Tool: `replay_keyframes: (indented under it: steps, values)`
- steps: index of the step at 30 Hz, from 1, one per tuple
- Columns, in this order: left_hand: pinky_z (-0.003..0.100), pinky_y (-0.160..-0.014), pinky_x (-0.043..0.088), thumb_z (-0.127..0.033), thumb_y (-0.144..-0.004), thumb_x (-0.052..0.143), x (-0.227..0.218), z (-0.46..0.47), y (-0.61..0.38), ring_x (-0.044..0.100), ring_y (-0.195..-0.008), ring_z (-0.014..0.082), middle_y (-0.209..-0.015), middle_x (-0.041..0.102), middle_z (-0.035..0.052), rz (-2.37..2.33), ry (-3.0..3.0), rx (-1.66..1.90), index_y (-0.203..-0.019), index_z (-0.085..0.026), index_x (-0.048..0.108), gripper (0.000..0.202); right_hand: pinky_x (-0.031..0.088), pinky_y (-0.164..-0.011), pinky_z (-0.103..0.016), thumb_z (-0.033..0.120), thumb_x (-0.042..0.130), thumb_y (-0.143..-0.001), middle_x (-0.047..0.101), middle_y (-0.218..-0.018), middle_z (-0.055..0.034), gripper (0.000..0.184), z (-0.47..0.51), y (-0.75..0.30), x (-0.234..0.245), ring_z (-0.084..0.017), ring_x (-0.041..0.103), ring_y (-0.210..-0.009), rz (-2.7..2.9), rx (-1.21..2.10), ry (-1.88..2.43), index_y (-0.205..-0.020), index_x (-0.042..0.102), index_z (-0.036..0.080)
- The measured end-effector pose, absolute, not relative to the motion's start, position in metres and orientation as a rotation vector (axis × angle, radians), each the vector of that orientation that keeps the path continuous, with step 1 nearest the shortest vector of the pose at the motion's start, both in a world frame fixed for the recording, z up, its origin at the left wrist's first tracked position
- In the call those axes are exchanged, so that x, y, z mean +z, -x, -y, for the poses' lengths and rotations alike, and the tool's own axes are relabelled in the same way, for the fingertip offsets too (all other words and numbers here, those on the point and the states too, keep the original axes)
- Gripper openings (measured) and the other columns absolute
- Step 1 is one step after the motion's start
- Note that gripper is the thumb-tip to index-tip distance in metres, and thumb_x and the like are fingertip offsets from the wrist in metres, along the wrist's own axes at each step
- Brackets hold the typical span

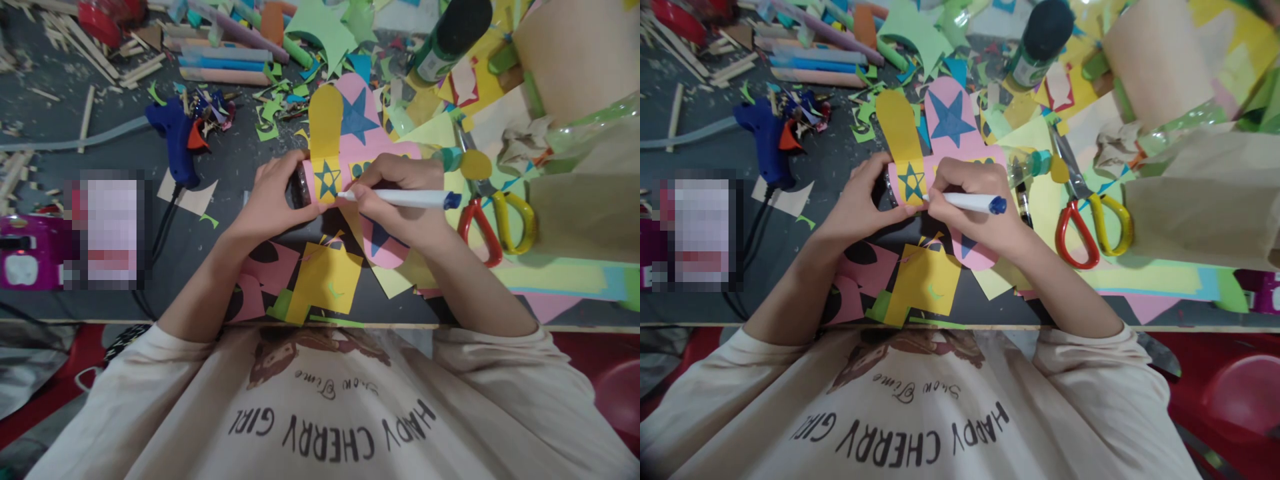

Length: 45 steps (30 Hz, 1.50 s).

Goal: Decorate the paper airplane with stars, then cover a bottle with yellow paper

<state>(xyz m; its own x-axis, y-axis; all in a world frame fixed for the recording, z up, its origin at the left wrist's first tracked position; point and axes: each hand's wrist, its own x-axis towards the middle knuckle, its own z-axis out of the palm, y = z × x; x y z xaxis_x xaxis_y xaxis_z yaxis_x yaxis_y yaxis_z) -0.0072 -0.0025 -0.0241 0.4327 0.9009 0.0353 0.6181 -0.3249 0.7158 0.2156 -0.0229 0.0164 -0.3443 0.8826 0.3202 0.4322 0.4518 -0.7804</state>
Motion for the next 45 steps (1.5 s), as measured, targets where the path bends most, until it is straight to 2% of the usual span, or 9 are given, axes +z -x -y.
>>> replay_keyframes:
  steps: [4,9,13,18,22,35,45]
  values:
    - [0.049,-0.107,0.045,-0.067,-0.076,0.072,-0.025,0.002,0.007,0.059,-0.123,0.0343,-0.132,0.066,0.0079,-1.263,-2.058,0.594,-0.128,-0.03,0.053,0.067,0.041,-0.048,-0.028,0.024,0.061,-0.088,0.062,-0.058,0.0026,0.026,0.023,-0.215,0.018,-0.013,0.057,-0.052,1.962,0.77,1.053,-0.063,0.053,0.025]
    - [0.051,-0.106,0.046,-0.073,-0.076,0.068,-0.025,0.001,0.006,0.06,-0.123,0.0348,-0.131,0.067,0.0074,-1.268,-2.057,0.593,-0.126,-0.03,0.052,0.067,0.041,-0.049,-0.029,0.036,0.066,-0.089,0.06,-0.058,0.0024,0.032,0.023,-0.214,0.019,-0.014,0.054,-0.052,1.894,0.836,1.12,-0.063,0.052,0.025]
    - [0.055,-0.104,0.046,-0.08,-0.073,0.065,-0.025,0.0,0.006,0.061,-0.119,0.0365,-0.128,0.067,0.0069,-1.269,-2.057,0.573,-0.123,-0.029,0.051,0.073,0.043,-0.047,-0.032,0.039,0.066,-0.091,0.062,-0.061,0.0012,0.032,0.023,-0.214,0.017,-0.015,0.054,-0.051,1.733,0.859,1.078,-0.065,0.053,0.027]
    - [0.053,-0.108,0.042,-0.07,-0.073,0.071,-0.023,0.001,0.005,0.058,-0.127,0.0363,-0.131,0.065,0.007,-1.22,-2.067,0.563,-0.125,-0.03,0.049,0.069,0.05,-0.048,-0.033,0.052,0.063,-0.093,0.068,-0.068,0.0003,0.03,0.025,-0.211,0.017,-0.016,0.059,-0.051,1.72,0.903,1.151,-0.075,0.058,0.029]
    - [0.052,-0.109,0.042,-0.063,-0.072,0.077,-0.023,0.002,0.005,0.057,-0.129,0.036,-0.132,0.065,0.0069,-1.22,-2.072,0.553,-0.129,-0.032,0.048,0.071,0.052,-0.048,-0.034,0.057,0.063,-0.092,0.07,-0.068,-0.0004,0.033,0.027,-0.21,0.015,-0.016,0.061,-0.052,1.755,0.9,1.201,-0.076,0.06,0.028]
    - [0.051,-0.11,0.043,-0.057,-0.073,0.077,-0.02,0.003,0.004,0.059,-0.127,0.0343,-0.132,0.064,0.0069,-1.218,-2.074,0.538,-0.129,-0.032,0.047,0.068,0.049,-0.048,-0.035,0.054,0.064,-0.092,0.068,-0.065,0.0,0.033,0.028,-0.209,0.013,-0.017,0.058,-0.052,1.76,0.882,1.165,-0.072,0.059,0.028]
    - [0.049,-0.105,0.043,-0.053,-0.074,0.078,-0.03,0.001,0.007,0.06,-0.124,0.0337,-0.131,0.065,0.0077,-1.171,-2.133,0.605,-0.131,-0.028,0.047,0.07,0.047,-0.049,-0.029,0.046,0.067,-0.09,0.064,-0.061,0.0025,0.031,0.028,-0.207,0.015,-0.013,0.057,-0.053,1.748,0.894,1.148,-0.069,0.06,0.025]
